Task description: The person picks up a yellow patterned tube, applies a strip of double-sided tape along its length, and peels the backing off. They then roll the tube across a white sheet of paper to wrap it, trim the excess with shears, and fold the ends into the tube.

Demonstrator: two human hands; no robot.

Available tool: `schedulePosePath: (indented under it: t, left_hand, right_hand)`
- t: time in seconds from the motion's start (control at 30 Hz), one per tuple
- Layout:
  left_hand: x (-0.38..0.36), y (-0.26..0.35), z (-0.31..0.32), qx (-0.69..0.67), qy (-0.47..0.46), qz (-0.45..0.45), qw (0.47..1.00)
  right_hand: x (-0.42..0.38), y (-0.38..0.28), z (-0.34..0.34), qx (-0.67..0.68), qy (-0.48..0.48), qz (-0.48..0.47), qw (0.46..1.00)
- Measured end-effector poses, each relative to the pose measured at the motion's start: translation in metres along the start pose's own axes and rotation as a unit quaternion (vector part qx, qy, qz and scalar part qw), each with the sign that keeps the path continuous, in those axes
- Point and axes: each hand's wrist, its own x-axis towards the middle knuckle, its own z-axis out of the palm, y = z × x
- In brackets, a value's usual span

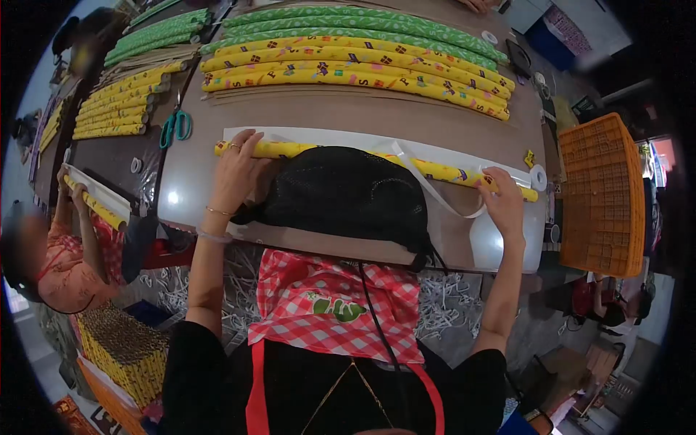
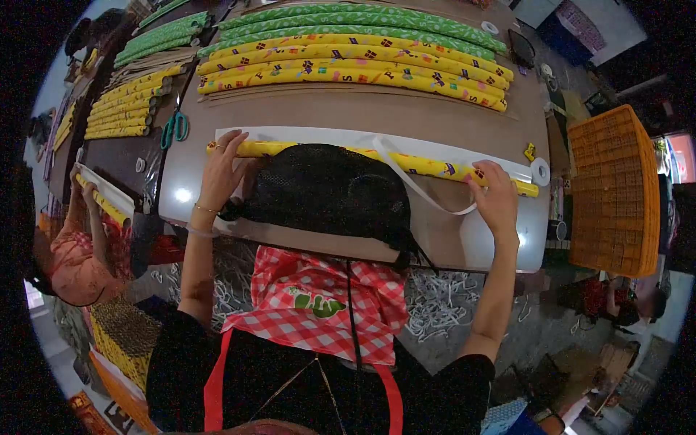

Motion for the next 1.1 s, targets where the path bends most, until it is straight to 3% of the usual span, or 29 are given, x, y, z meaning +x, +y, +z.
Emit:
schedulePosePath:
  t: [0.1,0.2,0.23,0.4,0.43,0.53,0.6,0.73,0.93,1.1]
  left_hand:
    - [0.003,-0.004,-0.013,0.067,-0.024,0.042,0.997]
    - [0.023,0.000,-0.024,0.062,-0.044,0.011,0.997]
    - [0.030,-0.005,-0.019,0.021,-0.011,0.017,1.000]
    - [0.092,-0.052,0.019,0.073,-0.065,-0.007,0.995]
    - [0.101,-0.066,0.030,0.104,-0.062,0.010,0.993]
    - [0.115,-0.073,0.036,0.102,-0.085,-0.024,0.991]
    - [0.117,-0.096,0.052,0.027,-0.071,-0.026,0.997]
    - [0.124,-0.099,0.046,-0.072,-0.151,-0.056,0.984]
    - [0.122,-0.091,0.047,0.058,-0.146,-0.019,0.987]
    - [0.120,-0.078,0.033,0.117,-0.054,0.013,0.992]
  right_hand:
    - [0.003,-0.011,-0.009,0.037,0.010,0.011,0.999]
    - [0.001,-0.022,-0.015,0.130,0.033,0.036,0.990]
    - [0.000,-0.027,-0.016,0.138,0.044,0.030,0.989]
    - [-0.010,-0.052,-0.017,0.128,0.001,0.036,0.991]
    - [-0.015,-0.047,-0.013,0.048,0.032,-0.040,0.998]
    - [-0.024,-0.063,-0.021,0.107,-0.019,0.030,0.994]
    - [-0.035,-0.060,-0.017,0.108,0.007,0.029,0.994]
    - [-0.043,-0.070,-0.016,0.176,0.018,0.056,0.983]
    - [-0.027,-0.093,-0.018,0.132,0.015,-0.035,0.990]
    - [-0.012,-0.108,-0.018,0.114,0.042,-0.098,0.988]
